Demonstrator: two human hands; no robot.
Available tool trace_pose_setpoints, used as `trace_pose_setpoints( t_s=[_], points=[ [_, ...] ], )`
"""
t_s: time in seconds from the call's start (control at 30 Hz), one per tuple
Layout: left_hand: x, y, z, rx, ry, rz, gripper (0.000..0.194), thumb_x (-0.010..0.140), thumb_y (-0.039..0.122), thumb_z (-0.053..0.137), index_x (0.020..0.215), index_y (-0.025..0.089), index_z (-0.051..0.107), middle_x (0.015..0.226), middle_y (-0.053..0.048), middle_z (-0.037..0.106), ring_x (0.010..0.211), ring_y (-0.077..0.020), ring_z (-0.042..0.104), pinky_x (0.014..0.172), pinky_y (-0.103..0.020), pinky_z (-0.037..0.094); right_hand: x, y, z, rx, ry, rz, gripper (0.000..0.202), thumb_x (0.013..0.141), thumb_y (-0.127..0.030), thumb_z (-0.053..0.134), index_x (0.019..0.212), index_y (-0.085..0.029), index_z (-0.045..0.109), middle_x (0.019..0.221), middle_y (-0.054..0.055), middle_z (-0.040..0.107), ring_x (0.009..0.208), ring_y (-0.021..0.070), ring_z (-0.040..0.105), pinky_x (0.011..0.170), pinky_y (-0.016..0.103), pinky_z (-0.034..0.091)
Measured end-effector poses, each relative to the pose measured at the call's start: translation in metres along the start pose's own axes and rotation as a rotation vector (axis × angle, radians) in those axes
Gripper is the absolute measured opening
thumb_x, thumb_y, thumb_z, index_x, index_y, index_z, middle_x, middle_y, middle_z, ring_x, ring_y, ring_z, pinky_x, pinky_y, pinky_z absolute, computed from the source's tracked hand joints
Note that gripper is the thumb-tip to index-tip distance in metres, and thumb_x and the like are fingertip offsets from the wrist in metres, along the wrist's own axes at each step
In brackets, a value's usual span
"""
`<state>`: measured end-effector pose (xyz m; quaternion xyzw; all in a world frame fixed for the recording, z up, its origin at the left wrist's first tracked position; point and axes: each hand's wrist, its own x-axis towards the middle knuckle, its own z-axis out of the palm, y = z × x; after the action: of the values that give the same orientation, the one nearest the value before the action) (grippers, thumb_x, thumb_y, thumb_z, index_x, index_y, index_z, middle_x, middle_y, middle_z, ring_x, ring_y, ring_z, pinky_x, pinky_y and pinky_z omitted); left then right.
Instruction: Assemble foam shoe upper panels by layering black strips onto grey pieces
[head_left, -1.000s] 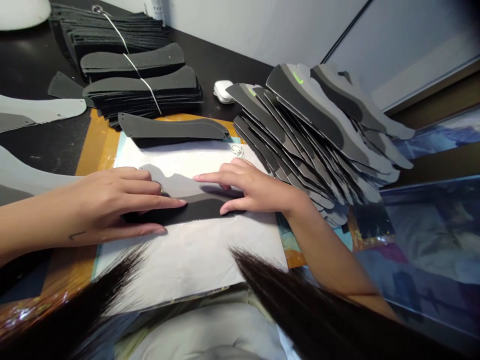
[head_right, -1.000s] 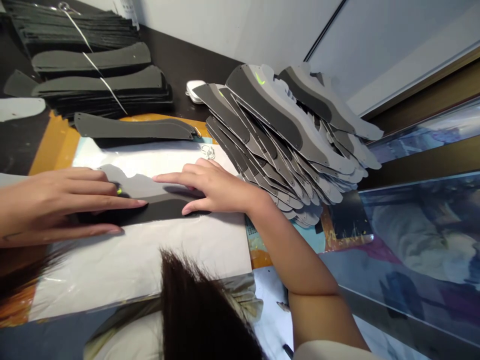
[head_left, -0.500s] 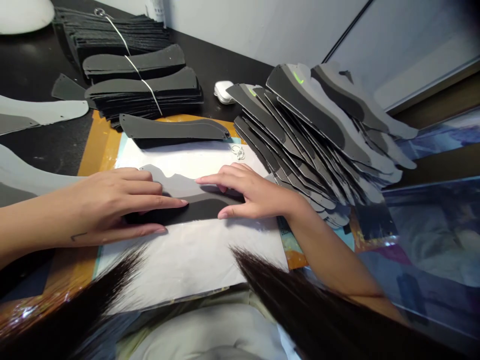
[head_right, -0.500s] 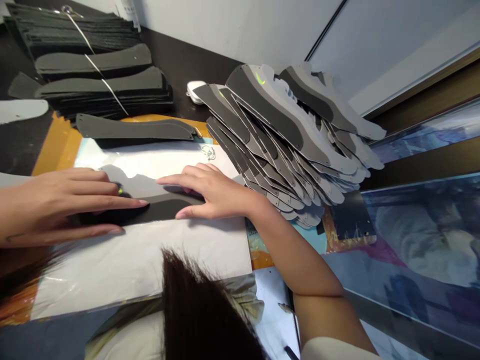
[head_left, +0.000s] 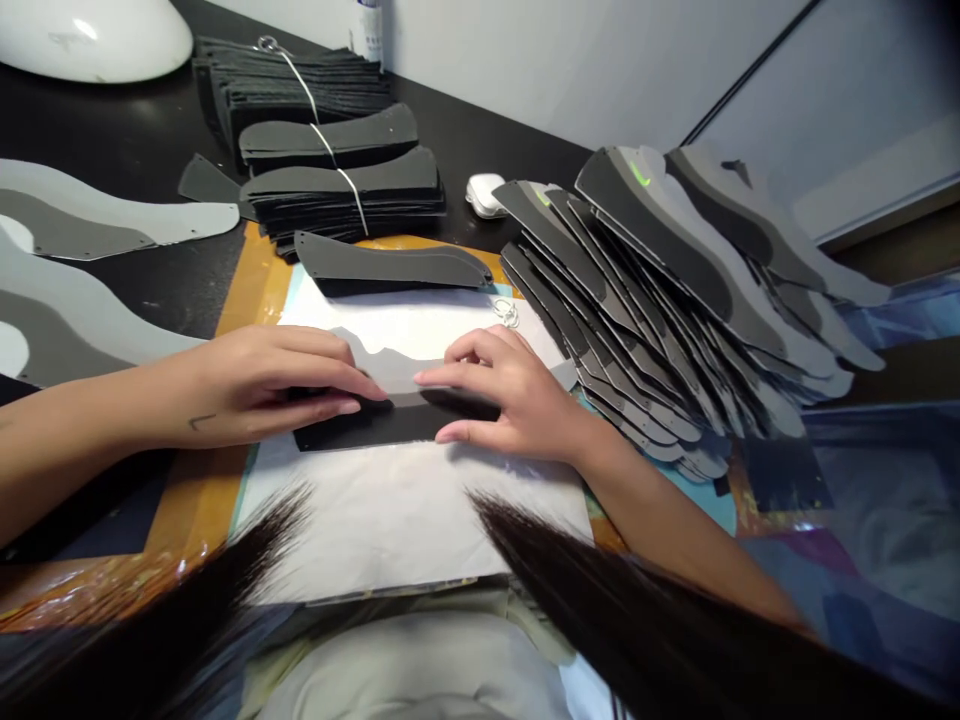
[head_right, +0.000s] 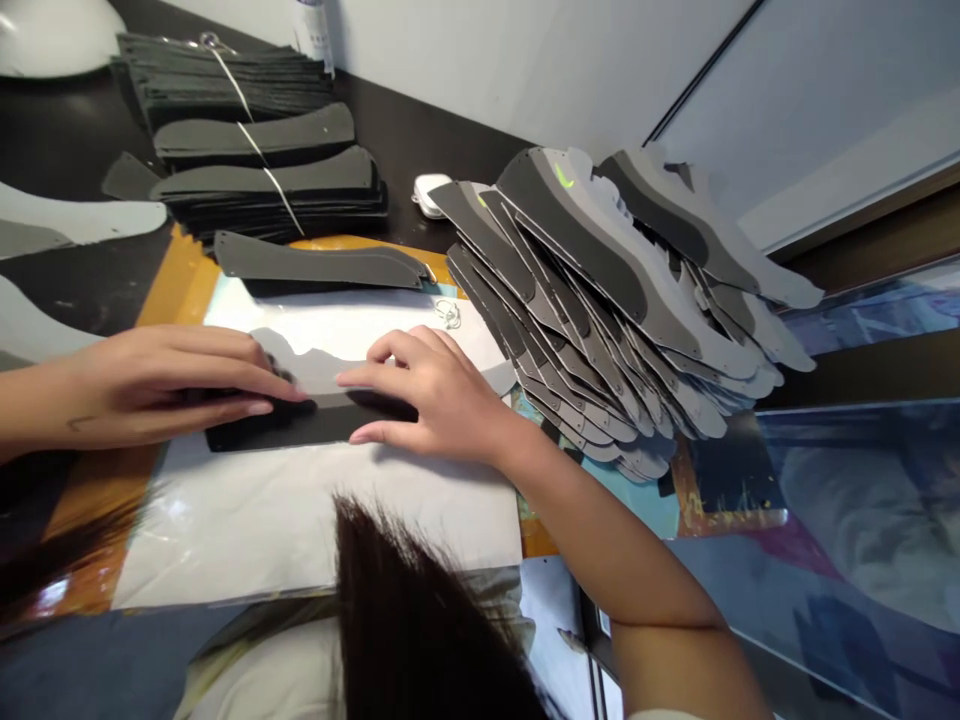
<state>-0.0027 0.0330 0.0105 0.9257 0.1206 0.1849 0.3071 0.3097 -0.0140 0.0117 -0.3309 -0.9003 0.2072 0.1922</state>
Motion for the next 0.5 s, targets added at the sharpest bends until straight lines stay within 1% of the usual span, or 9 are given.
trace_pose_setpoints(
  t_s=[0.1, 0.17, 0.27, 0.4, 0.5],
  points=[
    [0.000, 0.000, -0.002, 0.002, -0.010, 0.021, 0.023, 0.110, 0.019, 0.054, 0.119, 0.018, 0.075, 0.100, -0.006, 0.070, 0.088, -0.0093, 0.065, 0.078, -0.016, 0.049, 0.001, -0.008, 0.003, -0.046, 0.001, -0.071, 0.045, 0.097, -0.054, 0.072, 0.128, -0.023, 0.074, 0.121, 0.010, 0.069, 0.112, 0.0275, 0.058, 0.104, 0.046, 0.043],
    [-0.002, 0.000, -0.003, -0.019, -0.025, -0.004, 0.023, 0.108, 0.017, 0.057, 0.119, 0.019, 0.077, 0.102, -0.007, 0.070, 0.089, -0.0097, 0.065, 0.079, -0.016, 0.050, 0.001, -0.013, 0.004, -0.059, -0.036, -0.062, 0.039, 0.098, -0.049, 0.073, 0.128, -0.023, 0.075, 0.120, 0.010, 0.071, 0.110, 0.0273, 0.059, 0.103, 0.046, 0.043],
    [-0.005, -0.003, -0.001, -0.073, -0.046, -0.052, 0.024, 0.106, 0.019, 0.061, 0.122, 0.022, 0.078, 0.106, -0.008, 0.070, 0.093, -0.0124, 0.065, 0.080, -0.019, 0.051, 0.002, -0.019, 0.005, -0.035, -0.056, -0.016, 0.030, 0.099, -0.043, 0.073, 0.123, -0.025, 0.077, 0.117, 0.008, 0.073, 0.108, 0.0268, 0.060, 0.102, 0.046, 0.043],
    [-0.006, -0.005, 0.000, -0.094, -0.050, -0.055, 0.025, 0.103, 0.027, 0.067, 0.126, 0.026, 0.078, 0.107, -0.008, 0.071, 0.096, -0.0151, 0.067, 0.084, -0.020, 0.052, 0.003, -0.027, 0.008, 0.046, -0.039, 0.076, 0.026, 0.095, -0.031, 0.078, 0.120, -0.024, 0.075, 0.117, 0.008, 0.072, 0.110, 0.0271, 0.059, 0.103, 0.045, 0.044],
    [-0.004, -0.004, -0.002, -0.116, -0.065, -0.053, 0.024, 0.104, 0.027, 0.066, 0.126, 0.024, 0.076, 0.107, -0.008, 0.071, 0.096, -0.0140, 0.066, 0.084, -0.020, 0.051, 0.004, -0.033, 0.009, 0.128, -0.062, 0.150, 0.025, 0.094, -0.024, 0.078, 0.118, -0.022, 0.071, 0.118, 0.008, 0.071, 0.113, 0.0279, 0.056, 0.103, 0.043, 0.045]
  ],
)
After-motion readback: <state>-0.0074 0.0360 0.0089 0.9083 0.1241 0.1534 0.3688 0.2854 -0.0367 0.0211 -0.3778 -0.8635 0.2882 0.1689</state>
